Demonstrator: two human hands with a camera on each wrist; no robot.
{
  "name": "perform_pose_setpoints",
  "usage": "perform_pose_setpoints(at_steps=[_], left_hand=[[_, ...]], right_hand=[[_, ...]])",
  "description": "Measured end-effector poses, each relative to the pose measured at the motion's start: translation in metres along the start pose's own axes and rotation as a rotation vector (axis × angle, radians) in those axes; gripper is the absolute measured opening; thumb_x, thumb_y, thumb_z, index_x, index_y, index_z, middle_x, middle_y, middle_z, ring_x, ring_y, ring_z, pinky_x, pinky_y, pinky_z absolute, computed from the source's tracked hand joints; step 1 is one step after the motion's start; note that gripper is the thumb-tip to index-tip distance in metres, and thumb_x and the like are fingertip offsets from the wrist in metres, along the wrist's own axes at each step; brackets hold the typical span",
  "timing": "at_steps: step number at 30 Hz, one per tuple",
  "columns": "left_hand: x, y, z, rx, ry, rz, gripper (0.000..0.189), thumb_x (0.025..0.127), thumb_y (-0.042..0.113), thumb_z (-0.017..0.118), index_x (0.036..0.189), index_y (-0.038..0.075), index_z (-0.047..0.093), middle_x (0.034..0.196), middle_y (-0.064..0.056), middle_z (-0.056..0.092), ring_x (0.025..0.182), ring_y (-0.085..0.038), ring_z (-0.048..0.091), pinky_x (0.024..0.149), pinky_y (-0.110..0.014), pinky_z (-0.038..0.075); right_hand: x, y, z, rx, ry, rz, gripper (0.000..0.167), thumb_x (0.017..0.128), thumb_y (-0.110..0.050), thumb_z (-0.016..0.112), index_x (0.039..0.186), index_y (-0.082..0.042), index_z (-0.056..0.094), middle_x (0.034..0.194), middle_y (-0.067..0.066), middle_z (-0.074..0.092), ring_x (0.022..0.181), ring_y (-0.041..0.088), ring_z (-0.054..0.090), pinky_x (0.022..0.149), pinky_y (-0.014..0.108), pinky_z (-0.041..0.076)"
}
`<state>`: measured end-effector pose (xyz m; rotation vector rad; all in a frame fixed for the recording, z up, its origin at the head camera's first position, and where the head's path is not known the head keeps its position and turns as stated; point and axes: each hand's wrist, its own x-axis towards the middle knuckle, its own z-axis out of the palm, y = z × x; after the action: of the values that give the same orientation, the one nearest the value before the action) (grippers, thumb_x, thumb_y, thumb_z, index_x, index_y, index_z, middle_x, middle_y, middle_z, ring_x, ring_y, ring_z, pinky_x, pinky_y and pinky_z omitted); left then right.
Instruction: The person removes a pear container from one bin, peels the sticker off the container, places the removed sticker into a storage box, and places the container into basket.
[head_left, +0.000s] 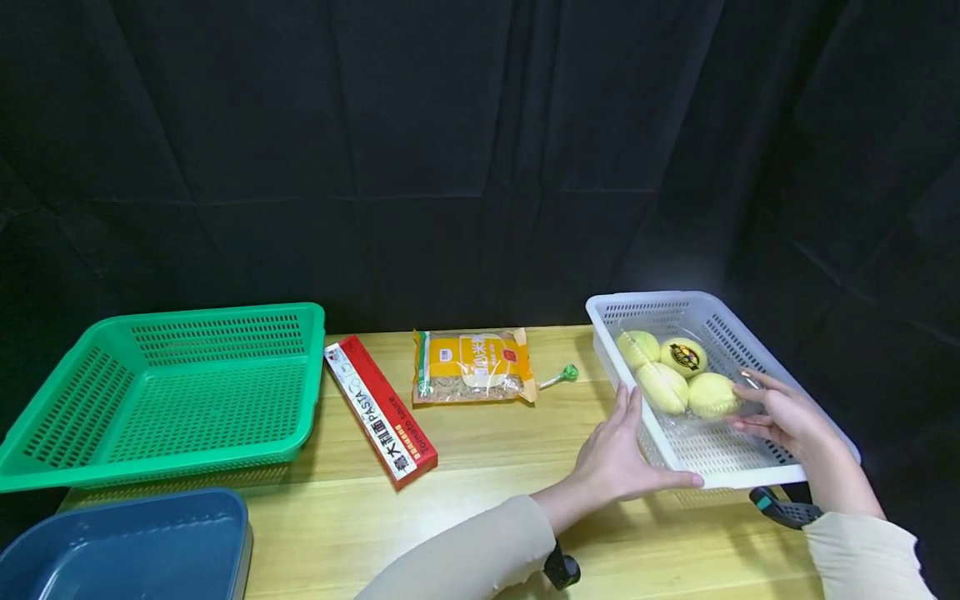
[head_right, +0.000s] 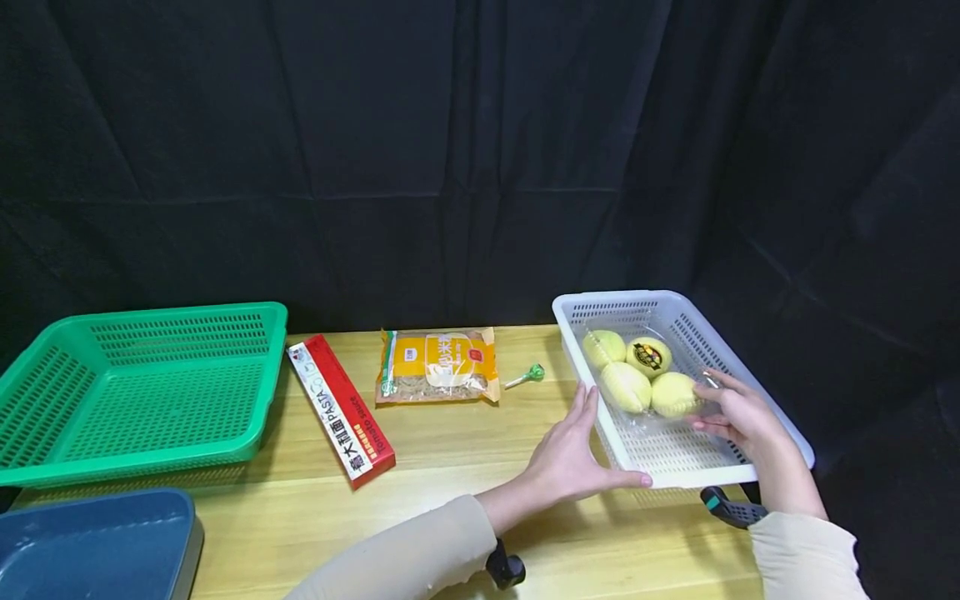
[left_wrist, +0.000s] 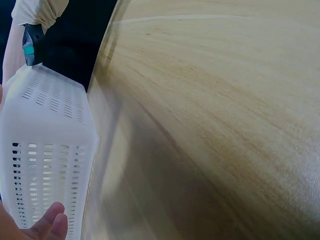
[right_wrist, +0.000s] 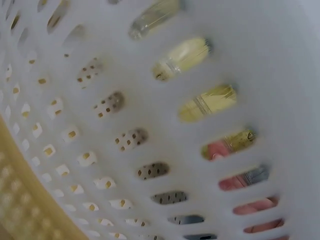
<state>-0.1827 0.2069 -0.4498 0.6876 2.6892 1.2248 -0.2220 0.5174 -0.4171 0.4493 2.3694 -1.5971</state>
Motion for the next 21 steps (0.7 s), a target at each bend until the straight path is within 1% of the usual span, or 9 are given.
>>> perform_pose_setpoints(at_steps=[1,3,4,7,10,12,14,21], left_hand=[[-0.001,0.0,0.0,-0.001,0.0,0.001,0.135,0.071,0.081,0.082,0.172,0.027,0.009,0.178,0.004,0.007,0.15,-0.035,0.045,0.112,-0.043,0.051],[-0.001,0.0,0.001,-0.006,0.001,0.006,0.136,0.071,0.08,0.082,0.172,0.027,0.009,0.178,0.004,0.007,0.15,-0.035,0.046,0.112,-0.043,0.051],[-0.001,0.0,0.001,-0.007,0.002,0.008,0.135,0.071,0.08,0.082,0.172,0.027,0.009,0.178,0.004,0.007,0.149,-0.036,0.046,0.111,-0.043,0.051],[0.0,0.0,0.001,-0.002,0.007,0.016,0.135,0.072,0.079,0.082,0.172,0.027,0.01,0.178,0.003,0.006,0.148,-0.036,0.048,0.11,-0.042,0.052],[0.0,0.0,0.001,0.001,0.009,0.019,0.134,0.072,0.079,0.082,0.172,0.027,0.01,0.178,0.003,0.006,0.147,-0.037,0.049,0.109,-0.042,0.053],[0.001,0.001,0.001,0.001,0.011,0.018,0.134,0.072,0.079,0.082,0.172,0.027,0.011,0.178,0.003,0.007,0.147,-0.038,0.049,0.109,-0.042,0.053],[0.001,0.0,0.001,-0.003,0.011,0.017,0.134,0.072,0.079,0.083,0.172,0.026,0.011,0.178,0.003,0.007,0.148,-0.037,0.048,0.11,-0.043,0.052],[0.001,-0.002,0.004,-0.013,0.009,0.014,0.134,0.073,0.079,0.081,0.172,0.025,0.011,0.178,0.003,0.005,0.15,-0.037,0.045,0.111,-0.045,0.051]], right_hand=[[-0.001,0.0,0.0,0.001,0.005,0.001,0.08,0.114,-0.032,0.049,0.168,-0.007,-0.004,0.125,0.015,0.058,0.084,0.017,0.078,0.081,0.032,0.065],[-0.003,-0.001,-0.001,0.022,0.02,0.01,0.08,0.113,-0.032,0.05,0.169,-0.009,-0.003,0.121,0.012,0.058,0.083,0.018,0.078,0.081,0.033,0.065],[-0.005,-0.002,-0.001,0.039,0.023,0.013,0.079,0.113,-0.031,0.051,0.169,-0.01,-0.002,0.122,0.011,0.058,0.083,0.018,0.078,0.081,0.033,0.065],[-0.008,-0.004,-0.003,0.121,0.026,0.028,0.078,0.113,-0.03,0.052,0.17,-0.016,0.001,0.119,0.007,0.057,0.082,0.02,0.079,0.08,0.033,0.065],[-0.011,-0.006,-0.005,0.213,0.008,0.036,0.077,0.113,-0.027,0.052,0.17,-0.021,0.001,0.108,-0.002,0.064,0.081,0.021,0.079,0.079,0.032,0.065],[-0.011,-0.007,-0.005,0.262,0.0,0.037,0.076,0.113,-0.024,0.05,0.171,-0.024,0.001,0.095,-0.011,0.066,0.081,0.022,0.079,0.078,0.032,0.065],[-0.012,-0.007,-0.005,0.286,-0.004,0.029,0.074,0.113,-0.022,0.049,0.171,-0.024,0.001,0.092,-0.012,0.067,0.081,0.022,0.079,0.077,0.031,0.065],[-0.018,-0.01,0.0,0.327,0.014,0.015,0.072,0.113,-0.019,0.047,0.171,-0.025,0.004,0.092,-0.012,0.068,0.081,0.023,0.079,0.076,0.032,0.065]])
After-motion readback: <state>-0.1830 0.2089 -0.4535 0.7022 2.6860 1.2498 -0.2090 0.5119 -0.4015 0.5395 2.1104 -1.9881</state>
